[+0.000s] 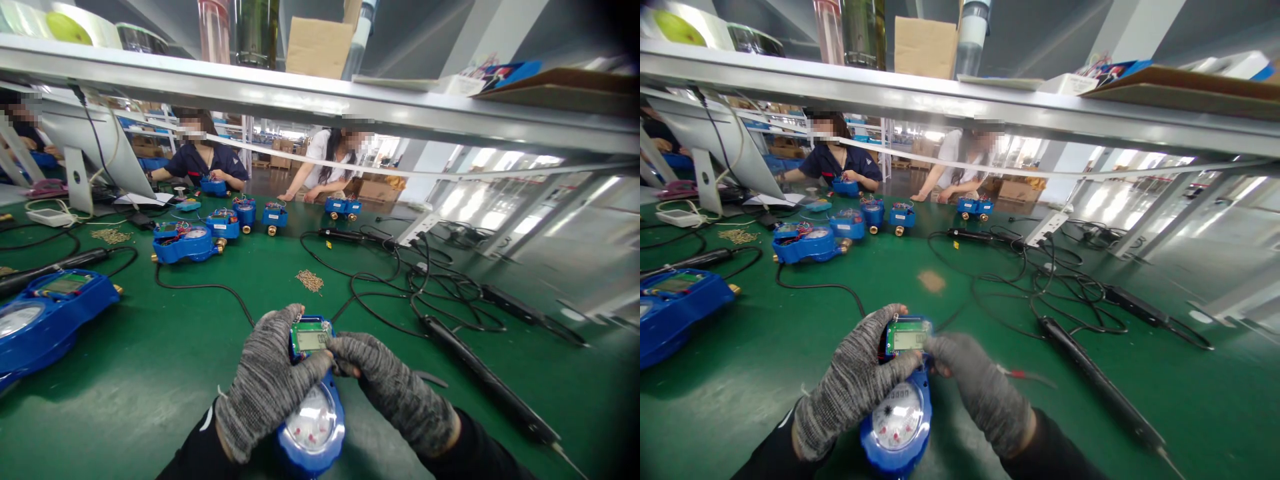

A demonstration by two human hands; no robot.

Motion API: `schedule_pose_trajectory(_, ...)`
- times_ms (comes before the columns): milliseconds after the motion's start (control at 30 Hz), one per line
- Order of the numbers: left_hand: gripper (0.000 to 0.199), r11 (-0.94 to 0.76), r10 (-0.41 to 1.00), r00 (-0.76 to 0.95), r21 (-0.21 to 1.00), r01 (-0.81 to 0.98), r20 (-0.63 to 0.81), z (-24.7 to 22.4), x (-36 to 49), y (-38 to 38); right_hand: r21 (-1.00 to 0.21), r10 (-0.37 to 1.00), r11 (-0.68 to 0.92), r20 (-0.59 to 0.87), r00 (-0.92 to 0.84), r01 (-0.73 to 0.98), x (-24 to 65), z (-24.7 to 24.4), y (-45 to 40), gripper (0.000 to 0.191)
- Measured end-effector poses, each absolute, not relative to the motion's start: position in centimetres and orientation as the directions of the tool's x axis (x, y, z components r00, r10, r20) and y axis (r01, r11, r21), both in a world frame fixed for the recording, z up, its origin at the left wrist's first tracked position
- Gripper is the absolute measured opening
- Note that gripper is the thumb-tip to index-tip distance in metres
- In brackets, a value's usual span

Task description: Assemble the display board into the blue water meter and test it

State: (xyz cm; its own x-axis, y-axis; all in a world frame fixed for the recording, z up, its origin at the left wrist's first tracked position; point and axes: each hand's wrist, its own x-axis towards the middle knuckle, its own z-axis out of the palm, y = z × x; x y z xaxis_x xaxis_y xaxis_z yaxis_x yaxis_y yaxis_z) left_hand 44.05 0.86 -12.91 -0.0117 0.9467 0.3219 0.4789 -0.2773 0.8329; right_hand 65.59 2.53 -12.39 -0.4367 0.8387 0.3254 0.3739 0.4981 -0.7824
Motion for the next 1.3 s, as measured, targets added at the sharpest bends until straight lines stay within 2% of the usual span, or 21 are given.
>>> schedule_pose_trajectory(133,0.052,-0.314,0.945,0.070,0.826,0.468,0.320,-13.0,43.8,1.1,-0.852,0.885,0.396,0.255,-0.389,0.342,66.0,-13.0,2.4,0.032)
schedule_pose_trajectory(267,0.053,-0.356,0.934,0.148,0.808,0.469,0.325,-12.8,42.8,1.1,-0.937,0.943,0.199,0.104,-0.317,0.286,65.8,-12.7,2.3,0.040)
schedule_pose_trajectory(433,0.053,-0.416,0.908,0.173,0.775,0.476,0.381,-13.3,42.5,1.2,-0.898,0.917,0.319,0.212,-0.337,0.303,65.5,-11.9,2.2,0.042)
schedule_pose_trajectory(500,0.053,-0.405,0.913,0.164,0.789,0.462,0.373,-13.6,42.6,1.4,-0.919,0.928,0.270,0.168,-0.333,0.288,65.2,-11.3,2.2,0.045)
schedule_pose_trajectory(733,0.064,-0.195,0.978,0.124,0.945,0.263,0.167,-12.8,43.2,1.4,-0.940,0.947,0.205,0.120,-0.297,0.272,64.2,-9.9,2.2,0.046)
schedule_pose_trajectory(967,0.048,-0.297,0.944,0.035,0.796,0.528,0.329,-12.7,44.2,1.3,-0.967,0.957,0.090,0.018,-0.289,0.238,63.6,-9.2,2.2,0.047)
schedule_pose_trajectory(1133,0.051,-0.319,0.918,0.001,0.733,0.601,0.398,-12.1,44.9,1.1,-0.922,0.928,0.275,0.181,-0.325,0.272,63.9,-9.6,2.3,0.043)
schedule_pose_trajectory(1300,0.048,-0.371,0.887,0.026,0.677,0.636,0.461,-12.3,45.0,1.2,-0.899,0.897,0.329,0.203,-0.393,0.288,63.9,-9.1,2.2,0.046)
